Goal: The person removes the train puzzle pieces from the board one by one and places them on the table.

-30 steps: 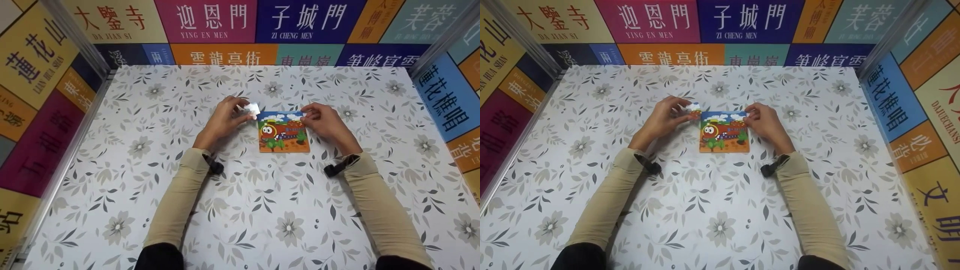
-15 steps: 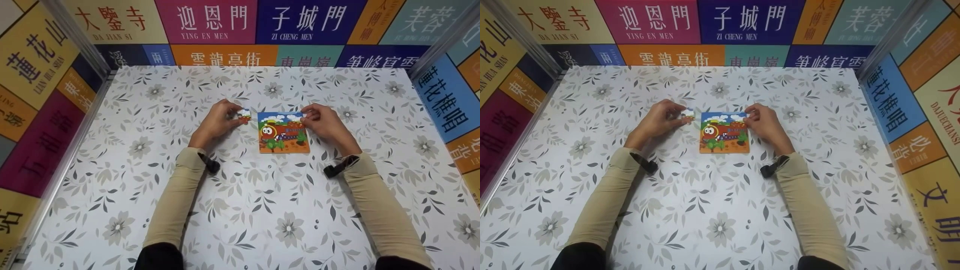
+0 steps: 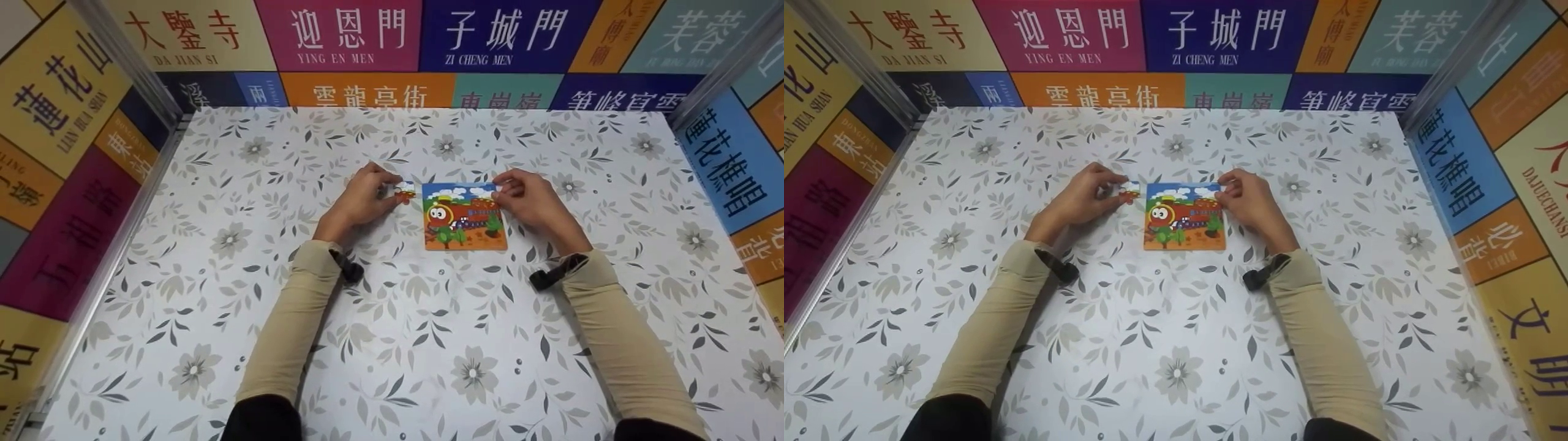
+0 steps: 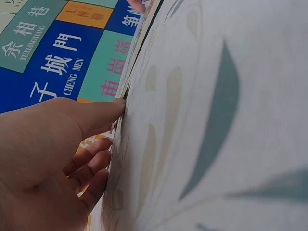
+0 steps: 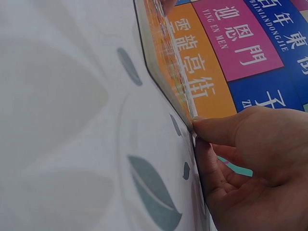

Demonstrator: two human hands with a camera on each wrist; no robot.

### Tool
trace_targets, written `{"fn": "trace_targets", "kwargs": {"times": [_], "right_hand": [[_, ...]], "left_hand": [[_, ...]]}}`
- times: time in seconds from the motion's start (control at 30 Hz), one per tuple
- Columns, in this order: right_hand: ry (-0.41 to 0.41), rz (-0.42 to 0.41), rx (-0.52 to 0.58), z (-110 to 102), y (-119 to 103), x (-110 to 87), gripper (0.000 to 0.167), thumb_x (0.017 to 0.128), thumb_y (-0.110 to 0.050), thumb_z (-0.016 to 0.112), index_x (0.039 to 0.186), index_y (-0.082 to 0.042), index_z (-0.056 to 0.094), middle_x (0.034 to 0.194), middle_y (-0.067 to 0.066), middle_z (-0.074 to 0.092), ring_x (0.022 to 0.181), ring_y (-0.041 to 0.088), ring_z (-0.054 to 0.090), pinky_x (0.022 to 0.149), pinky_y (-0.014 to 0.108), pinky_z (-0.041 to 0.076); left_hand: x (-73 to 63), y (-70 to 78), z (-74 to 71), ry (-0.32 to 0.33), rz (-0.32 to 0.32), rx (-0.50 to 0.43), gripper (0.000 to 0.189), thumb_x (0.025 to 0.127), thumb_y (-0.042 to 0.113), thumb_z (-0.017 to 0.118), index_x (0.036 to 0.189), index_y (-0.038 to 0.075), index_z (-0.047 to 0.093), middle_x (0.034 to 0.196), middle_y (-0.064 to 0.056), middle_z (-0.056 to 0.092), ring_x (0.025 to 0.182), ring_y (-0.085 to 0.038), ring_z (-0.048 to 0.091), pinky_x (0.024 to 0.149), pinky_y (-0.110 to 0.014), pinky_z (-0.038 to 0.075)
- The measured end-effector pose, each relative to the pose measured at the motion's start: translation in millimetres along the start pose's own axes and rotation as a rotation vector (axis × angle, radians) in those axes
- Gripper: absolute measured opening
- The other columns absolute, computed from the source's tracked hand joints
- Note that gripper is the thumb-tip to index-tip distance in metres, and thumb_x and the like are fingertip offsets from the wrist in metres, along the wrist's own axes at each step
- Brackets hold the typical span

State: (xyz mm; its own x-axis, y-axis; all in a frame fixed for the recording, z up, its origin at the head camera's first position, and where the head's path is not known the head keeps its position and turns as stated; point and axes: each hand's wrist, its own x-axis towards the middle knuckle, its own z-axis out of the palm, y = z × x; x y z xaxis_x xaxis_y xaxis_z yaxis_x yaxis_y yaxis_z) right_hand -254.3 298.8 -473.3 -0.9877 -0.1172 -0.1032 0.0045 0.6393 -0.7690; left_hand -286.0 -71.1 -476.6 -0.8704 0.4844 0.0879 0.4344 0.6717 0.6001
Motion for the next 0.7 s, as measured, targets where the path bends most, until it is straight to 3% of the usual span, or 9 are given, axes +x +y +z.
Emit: {"fn": "trace_targets", "kwargs": {"times": [0.27,0.53,0.7], "right_hand": [[0.004,0.0,-0.016,0.4,1.0,-0.1,0.034,0.106,-0.022,0.071,0.138,-0.01,0.068,0.121,0.012,0.07,0.106,0.018,0.067,0.087,0.021,0.052],[0.001,0.007,-0.029,0.7,-0.8,-0.9,0.035,0.106,-0.025,0.072,0.138,-0.011,0.068,0.122,0.012,0.07,0.108,0.021,0.066,0.089,0.024,0.052],[0.002,0.005,-0.018,-0.3,-0.8,-1.8,0.034,0.106,-0.024,0.071,0.138,-0.01,0.068,0.121,0.012,0.069,0.107,0.021,0.065,0.087,0.023,0.052]], "left_hand": [[-1.3,0.4,0.2,0.004,0.008,-0.003,0.046,0.103,0.026,0.075,0.144,0.006,0.069,0.134,-0.018,0.062,0.12,-0.033,0.057,0.108,-0.048,0.045],[-1.1,5.6,-2.8,-0.001,-0.042,-0.07,0.047,0.102,0.025,0.073,0.145,0.006,0.067,0.137,-0.015,0.06,0.121,-0.029,0.059,0.109,-0.044,0.049],[3.6,17.7,3.1,0.036,0.003,-0.035,0.043,0.102,0.024,0.073,0.142,0.007,0.07,0.137,-0.013,0.067,0.125,-0.031,0.061,0.109,-0.049,0.048]]}}
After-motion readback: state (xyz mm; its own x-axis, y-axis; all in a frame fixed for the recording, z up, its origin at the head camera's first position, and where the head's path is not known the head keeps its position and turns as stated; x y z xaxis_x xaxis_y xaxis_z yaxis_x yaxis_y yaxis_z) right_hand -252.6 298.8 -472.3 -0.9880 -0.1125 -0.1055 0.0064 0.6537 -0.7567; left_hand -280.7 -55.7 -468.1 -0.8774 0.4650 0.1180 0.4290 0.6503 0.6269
